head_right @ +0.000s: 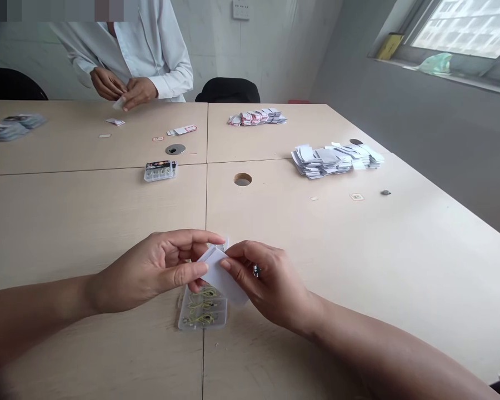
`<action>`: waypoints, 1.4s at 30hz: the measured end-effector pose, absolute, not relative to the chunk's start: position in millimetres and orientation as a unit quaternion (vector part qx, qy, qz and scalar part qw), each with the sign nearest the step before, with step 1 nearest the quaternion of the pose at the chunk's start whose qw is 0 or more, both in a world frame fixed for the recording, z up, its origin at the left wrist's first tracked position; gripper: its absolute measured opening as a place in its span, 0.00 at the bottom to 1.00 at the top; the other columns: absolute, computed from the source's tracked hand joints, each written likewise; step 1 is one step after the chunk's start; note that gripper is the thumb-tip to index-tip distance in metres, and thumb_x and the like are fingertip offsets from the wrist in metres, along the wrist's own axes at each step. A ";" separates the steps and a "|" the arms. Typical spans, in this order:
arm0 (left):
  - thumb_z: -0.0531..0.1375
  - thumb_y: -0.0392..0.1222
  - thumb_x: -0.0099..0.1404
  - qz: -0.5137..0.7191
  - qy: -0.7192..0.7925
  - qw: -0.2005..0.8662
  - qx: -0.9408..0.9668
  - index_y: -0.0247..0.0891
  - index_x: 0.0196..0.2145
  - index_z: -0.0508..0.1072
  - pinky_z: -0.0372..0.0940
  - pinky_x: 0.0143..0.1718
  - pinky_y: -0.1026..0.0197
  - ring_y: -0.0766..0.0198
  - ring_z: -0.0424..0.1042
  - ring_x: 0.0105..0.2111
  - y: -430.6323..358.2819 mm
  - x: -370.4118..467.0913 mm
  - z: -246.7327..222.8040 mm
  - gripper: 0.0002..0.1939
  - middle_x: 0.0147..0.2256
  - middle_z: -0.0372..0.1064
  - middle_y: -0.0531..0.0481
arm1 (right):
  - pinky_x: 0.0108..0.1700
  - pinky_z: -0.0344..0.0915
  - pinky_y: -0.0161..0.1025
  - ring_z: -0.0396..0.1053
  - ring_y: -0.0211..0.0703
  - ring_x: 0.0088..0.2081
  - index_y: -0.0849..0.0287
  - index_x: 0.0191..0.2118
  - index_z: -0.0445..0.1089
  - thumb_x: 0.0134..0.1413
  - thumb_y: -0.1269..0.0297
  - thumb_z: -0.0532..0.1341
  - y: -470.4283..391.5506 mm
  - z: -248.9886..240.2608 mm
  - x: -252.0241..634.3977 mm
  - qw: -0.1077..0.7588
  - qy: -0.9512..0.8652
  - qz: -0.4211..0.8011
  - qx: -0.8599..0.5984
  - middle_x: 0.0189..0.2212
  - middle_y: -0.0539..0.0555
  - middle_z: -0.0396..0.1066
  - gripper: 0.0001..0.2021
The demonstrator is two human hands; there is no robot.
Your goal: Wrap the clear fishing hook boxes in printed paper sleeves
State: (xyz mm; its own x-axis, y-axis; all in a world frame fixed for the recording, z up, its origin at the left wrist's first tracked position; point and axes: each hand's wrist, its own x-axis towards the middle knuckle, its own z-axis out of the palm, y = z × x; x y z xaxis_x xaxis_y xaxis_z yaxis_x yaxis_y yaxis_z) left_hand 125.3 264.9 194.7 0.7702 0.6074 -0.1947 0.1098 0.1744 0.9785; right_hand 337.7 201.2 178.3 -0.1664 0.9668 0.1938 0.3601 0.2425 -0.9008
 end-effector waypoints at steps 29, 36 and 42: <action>0.65 0.38 0.64 0.236 0.319 0.770 0.500 0.40 0.37 0.78 0.68 0.20 0.71 0.70 0.73 0.22 294.9 118.5 197.8 0.03 0.27 0.73 0.54 | 0.25 0.66 0.33 0.67 0.34 0.23 0.55 0.53 0.76 0.64 0.51 0.63 211.2 173.4 351.0 0.434 -0.493 0.618 -0.432 0.25 0.50 0.73 0.18; 0.63 0.41 0.66 0.232 0.323 0.737 0.546 0.38 0.39 0.77 0.71 0.25 0.68 0.68 0.74 0.25 299.2 120.8 190.5 0.06 0.28 0.74 0.52 | 0.27 0.66 0.35 0.69 0.35 0.25 0.59 0.44 0.78 0.61 0.56 0.64 216.0 172.8 355.6 0.450 -0.569 0.460 -0.512 0.25 0.50 0.74 0.13; 0.61 0.45 0.71 0.230 0.332 0.666 0.627 0.38 0.51 0.74 0.72 0.33 0.63 0.66 0.73 0.30 308.0 117.8 179.4 0.14 0.32 0.75 0.51 | 0.24 0.63 0.33 0.68 0.35 0.23 0.62 0.44 0.73 0.60 0.56 0.66 258.1 165.4 416.3 0.495 -0.485 0.383 -0.611 0.25 0.50 0.74 0.14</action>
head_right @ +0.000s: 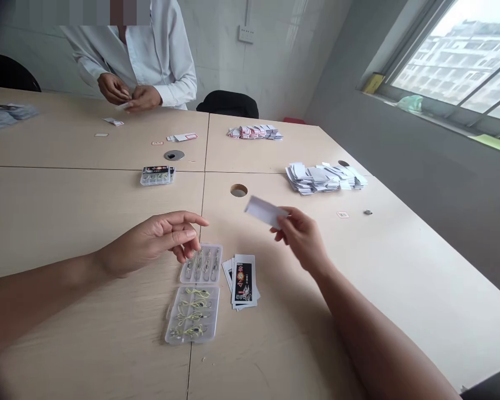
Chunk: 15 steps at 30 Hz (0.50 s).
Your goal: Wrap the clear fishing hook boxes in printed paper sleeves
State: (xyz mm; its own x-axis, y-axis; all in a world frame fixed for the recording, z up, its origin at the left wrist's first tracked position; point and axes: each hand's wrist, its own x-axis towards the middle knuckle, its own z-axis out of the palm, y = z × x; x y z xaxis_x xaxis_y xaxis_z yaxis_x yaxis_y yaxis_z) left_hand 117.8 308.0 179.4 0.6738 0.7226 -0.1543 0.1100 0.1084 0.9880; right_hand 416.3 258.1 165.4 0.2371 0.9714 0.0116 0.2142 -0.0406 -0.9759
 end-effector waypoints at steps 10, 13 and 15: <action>0.59 0.45 0.73 0.282 0.378 0.573 0.671 0.34 0.47 0.73 0.66 0.30 0.63 0.68 0.67 0.27 339.4 119.5 141.8 0.12 0.29 0.67 0.54 | 0.40 0.75 0.42 0.75 0.42 0.39 0.61 0.51 0.70 0.67 0.58 0.62 298.8 148.5 488.0 0.512 -0.348 0.325 -0.715 0.44 0.55 0.74 0.14; 0.59 0.46 0.74 0.279 0.386 0.565 0.673 0.33 0.47 0.72 0.67 0.29 0.63 0.67 0.68 0.26 346.1 120.5 136.2 0.12 0.31 0.68 0.53 | 0.43 0.75 0.45 0.75 0.44 0.43 0.61 0.53 0.70 0.67 0.58 0.62 323.8 162.8 500.4 0.519 -0.323 0.285 -0.738 0.48 0.56 0.73 0.15; 0.59 0.46 0.74 0.273 0.387 0.562 0.679 0.33 0.47 0.72 0.68 0.29 0.62 0.67 0.69 0.27 347.3 120.7 135.1 0.13 0.31 0.68 0.53 | 0.43 0.76 0.45 0.75 0.44 0.43 0.60 0.54 0.69 0.67 0.58 0.61 340.5 179.7 512.4 0.519 -0.314 0.258 -0.752 0.48 0.57 0.73 0.15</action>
